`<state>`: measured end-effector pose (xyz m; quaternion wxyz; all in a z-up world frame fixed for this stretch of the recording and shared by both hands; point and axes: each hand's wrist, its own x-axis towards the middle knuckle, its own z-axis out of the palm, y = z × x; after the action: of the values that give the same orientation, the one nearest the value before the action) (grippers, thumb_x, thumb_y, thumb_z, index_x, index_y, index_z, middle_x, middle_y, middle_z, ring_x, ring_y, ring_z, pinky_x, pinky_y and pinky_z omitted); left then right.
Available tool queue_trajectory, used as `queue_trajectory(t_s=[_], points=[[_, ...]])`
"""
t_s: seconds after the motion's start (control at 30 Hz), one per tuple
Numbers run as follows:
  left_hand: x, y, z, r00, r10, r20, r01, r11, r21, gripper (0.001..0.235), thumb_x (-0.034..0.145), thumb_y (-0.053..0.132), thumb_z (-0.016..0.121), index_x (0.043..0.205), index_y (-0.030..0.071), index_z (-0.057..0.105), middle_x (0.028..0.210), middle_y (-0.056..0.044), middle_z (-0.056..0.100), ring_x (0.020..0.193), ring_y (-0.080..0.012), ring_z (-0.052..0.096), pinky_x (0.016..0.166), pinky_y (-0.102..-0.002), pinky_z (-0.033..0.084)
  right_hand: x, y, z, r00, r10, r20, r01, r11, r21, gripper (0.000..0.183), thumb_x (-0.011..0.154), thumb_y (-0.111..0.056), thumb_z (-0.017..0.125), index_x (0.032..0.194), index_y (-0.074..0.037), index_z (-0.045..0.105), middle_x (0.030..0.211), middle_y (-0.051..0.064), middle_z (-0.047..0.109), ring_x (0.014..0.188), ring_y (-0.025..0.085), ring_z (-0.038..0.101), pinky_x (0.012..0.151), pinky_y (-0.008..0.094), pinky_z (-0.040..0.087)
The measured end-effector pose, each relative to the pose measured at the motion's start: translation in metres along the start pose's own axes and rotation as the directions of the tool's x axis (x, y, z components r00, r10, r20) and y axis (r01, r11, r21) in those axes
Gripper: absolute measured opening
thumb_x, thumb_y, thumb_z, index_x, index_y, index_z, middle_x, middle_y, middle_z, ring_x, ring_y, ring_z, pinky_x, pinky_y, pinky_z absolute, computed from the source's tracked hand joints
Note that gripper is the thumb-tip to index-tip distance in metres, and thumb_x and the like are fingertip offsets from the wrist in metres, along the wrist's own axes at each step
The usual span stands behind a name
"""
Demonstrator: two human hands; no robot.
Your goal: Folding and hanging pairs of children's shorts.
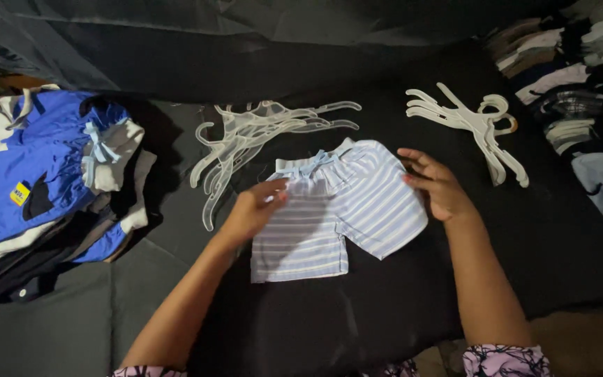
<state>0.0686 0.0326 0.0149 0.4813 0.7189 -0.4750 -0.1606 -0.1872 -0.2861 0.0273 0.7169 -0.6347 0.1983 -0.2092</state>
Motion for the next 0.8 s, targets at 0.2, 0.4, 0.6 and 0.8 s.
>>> queue_trajectory(t_s=[0.2,0.4,0.6,0.8], points=[[-0.001,-0.052,-0.003,0.940,-0.340,0.022,0.267,0.696,-0.666,0.040,0.105,0.027,0.056,0.137,0.003,0.063,0.100,-0.021,0.075,0.089,-0.0284,0.077,0.073,-0.036,0.064,-0.010,-0.045,0.079,0.963,0.006,0.270,-0.032,0.995,0.094,0.069,0.079,0.003,0.066,0.146,-0.002,0.051,0.142,0.011,0.061,0.122,0.021,0.061,0.093,0.035,0.055],[0.000,-0.074,0.005,0.907,-0.422,0.007,0.303,0.637,-0.709,0.049,0.105,0.045,0.056,0.133,0.006,0.068,0.102,-0.021,0.073,0.095,-0.0329,0.075,0.078,-0.045,0.063,-0.018,-0.024,0.189,0.862,-0.040,0.505,-0.063,0.981,0.185,0.057,0.083,-0.001,0.076,0.137,0.001,0.058,0.126,0.009,0.065,0.108,0.016,0.066,0.090,0.028,0.058],[-0.002,-0.024,-0.013,0.956,-0.292,-0.039,0.228,0.818,-0.528,0.062,0.092,0.021,0.075,0.147,0.002,0.054,0.129,-0.028,0.065,0.120,-0.0371,0.062,0.102,-0.050,0.051,-0.029,0.011,0.235,0.785,-0.082,0.615,0.109,0.994,-0.008,0.039,0.101,-0.007,0.063,0.138,0.003,0.057,0.130,0.016,0.065,0.115,0.021,0.065,0.103,0.036,0.053],[-0.003,-0.038,-0.006,0.979,-0.189,-0.082,0.138,0.895,-0.424,0.069,0.088,0.003,0.071,0.152,-0.001,0.045,0.140,-0.027,0.058,0.136,-0.0358,0.051,0.115,-0.048,0.040,0.003,0.040,0.214,0.781,-0.451,0.431,0.619,0.474,-0.626,0.057,0.097,-0.042,0.067,0.145,-0.014,0.053,0.149,0.019,0.051,0.141,0.039,0.046,0.117,0.049,0.037]])
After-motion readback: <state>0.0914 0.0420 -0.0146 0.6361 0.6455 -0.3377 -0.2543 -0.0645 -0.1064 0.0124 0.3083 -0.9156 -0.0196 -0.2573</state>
